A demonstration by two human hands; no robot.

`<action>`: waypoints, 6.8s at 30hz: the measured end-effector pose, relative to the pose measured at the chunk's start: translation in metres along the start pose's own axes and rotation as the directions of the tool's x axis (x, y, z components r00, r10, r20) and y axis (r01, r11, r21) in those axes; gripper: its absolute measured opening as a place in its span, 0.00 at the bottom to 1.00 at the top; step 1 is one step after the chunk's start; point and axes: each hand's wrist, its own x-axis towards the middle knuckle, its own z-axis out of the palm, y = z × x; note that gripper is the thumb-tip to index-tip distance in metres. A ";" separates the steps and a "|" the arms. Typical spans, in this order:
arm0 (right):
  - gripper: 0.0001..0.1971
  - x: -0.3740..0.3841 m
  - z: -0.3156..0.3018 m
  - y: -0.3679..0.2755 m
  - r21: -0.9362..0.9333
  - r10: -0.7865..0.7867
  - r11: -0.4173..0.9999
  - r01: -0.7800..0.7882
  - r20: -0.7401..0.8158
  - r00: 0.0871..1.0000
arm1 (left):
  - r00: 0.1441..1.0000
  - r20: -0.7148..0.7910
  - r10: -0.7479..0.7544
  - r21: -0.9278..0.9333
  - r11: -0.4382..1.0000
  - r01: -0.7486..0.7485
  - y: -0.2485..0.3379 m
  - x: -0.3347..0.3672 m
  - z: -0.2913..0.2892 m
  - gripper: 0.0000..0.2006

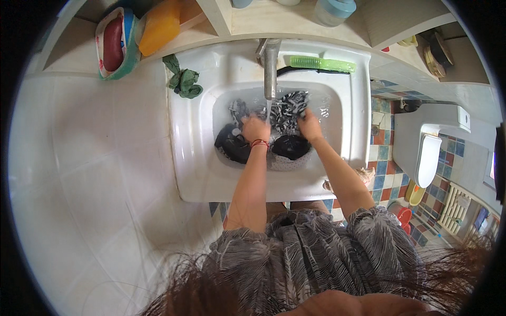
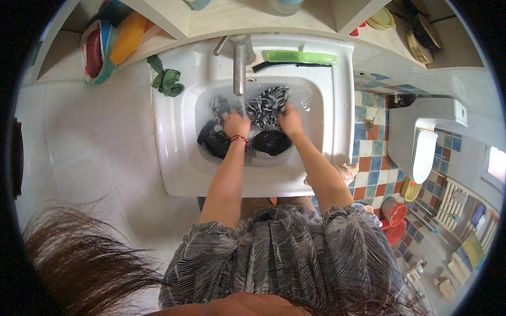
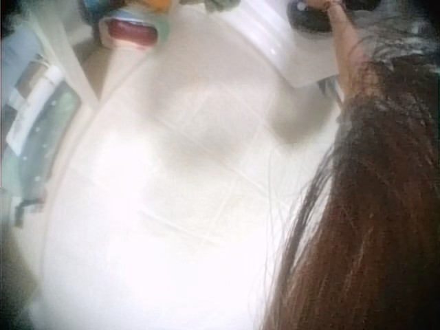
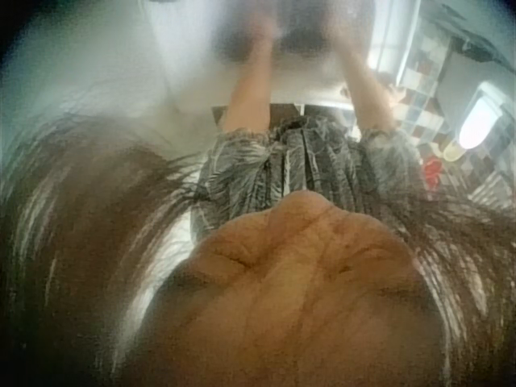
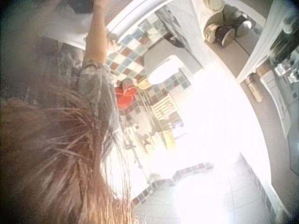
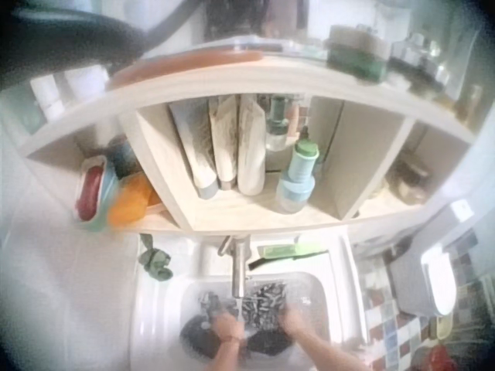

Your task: The person washes small garments by hand in a sink, scrubbing them in water and then wringing them out individually.

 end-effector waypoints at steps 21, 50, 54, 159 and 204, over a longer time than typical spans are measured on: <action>0.16 -0.026 -0.112 -0.105 0.979 -0.148 0.185 -0.084 0.112 0.983 | 0.960 -0.232 0.157 -0.822 0.496 -0.280 -0.013 -0.010 -0.127 0.06; 0.06 -0.063 -0.166 -0.120 0.959 -0.309 0.192 0.209 -0.143 0.940 | 0.974 -0.033 0.224 -0.960 0.264 -0.093 -0.009 -0.060 -0.168 0.06; 0.06 -0.057 -0.148 -0.124 0.929 -0.261 0.243 0.280 -0.216 0.941 | 0.957 -0.223 0.185 -0.870 0.405 -0.281 -0.009 -0.057 -0.159 0.05; 0.18 0.019 -0.220 -0.009 0.071 -0.024 0.997 0.004 0.281 0.959 | 0.784 0.343 0.517 -0.939 0.192 0.284 0.220 -0.070 -0.010 0.18; 0.20 -0.057 -0.251 0.028 0.681 -0.048 0.718 -0.144 0.255 0.966 | -0.179 0.215 0.960 -0.017 -0.179 -0.984 0.109 -0.105 0.038 0.31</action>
